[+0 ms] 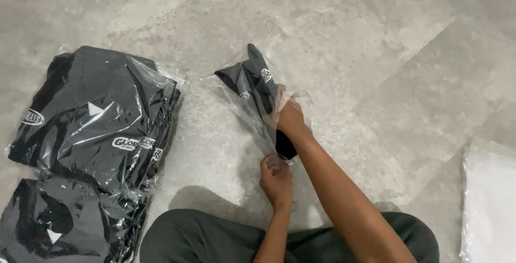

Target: The person sits on the floor and repeatedly folds black polo shirts, places them into clear plastic bags, and stacks the packaged items. The person handles the shirts and bags by hand, smoothing the plastic and arranging the stack.

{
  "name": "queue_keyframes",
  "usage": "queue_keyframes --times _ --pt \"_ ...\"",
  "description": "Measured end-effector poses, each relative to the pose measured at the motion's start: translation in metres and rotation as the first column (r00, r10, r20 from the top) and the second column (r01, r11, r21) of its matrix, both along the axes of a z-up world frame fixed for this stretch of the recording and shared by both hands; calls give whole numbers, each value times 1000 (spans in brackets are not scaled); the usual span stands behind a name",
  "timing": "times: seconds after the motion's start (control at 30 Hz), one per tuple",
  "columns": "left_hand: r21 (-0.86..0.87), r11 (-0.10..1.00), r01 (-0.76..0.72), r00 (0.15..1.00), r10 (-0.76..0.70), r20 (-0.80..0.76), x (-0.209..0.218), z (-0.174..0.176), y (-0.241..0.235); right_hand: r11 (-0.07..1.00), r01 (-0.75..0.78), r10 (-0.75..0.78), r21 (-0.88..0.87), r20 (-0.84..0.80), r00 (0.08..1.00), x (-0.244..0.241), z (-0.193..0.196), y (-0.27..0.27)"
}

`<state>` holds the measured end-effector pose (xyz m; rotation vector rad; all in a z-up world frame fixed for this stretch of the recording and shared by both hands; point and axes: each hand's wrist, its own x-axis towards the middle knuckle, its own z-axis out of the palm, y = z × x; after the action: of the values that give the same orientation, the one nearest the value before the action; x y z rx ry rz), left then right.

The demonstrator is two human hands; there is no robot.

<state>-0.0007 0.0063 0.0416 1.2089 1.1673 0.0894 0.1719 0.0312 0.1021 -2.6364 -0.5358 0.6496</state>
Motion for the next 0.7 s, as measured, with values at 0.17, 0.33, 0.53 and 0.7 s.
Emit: queue_keyframes --times 0.17,0.33,0.53,0.7 --pt "-8 1000 -6 999 6 42 -3 18 1 997 46 -50 -61 -68 996 9 -5 10" --pt "-14 1000 5 998 -5 67 -5 13 1 987 133 -124 90 -100 987 -6 43 -9" --pt "2 1000 -6 999 7 -37 2 11 0 821 -570 148 -20 973 179 17 -38 -49" --pt "-124 979 -163 987 163 -5 4 -15 -8 967 -210 -42 147 900 434 16 -173 -32"
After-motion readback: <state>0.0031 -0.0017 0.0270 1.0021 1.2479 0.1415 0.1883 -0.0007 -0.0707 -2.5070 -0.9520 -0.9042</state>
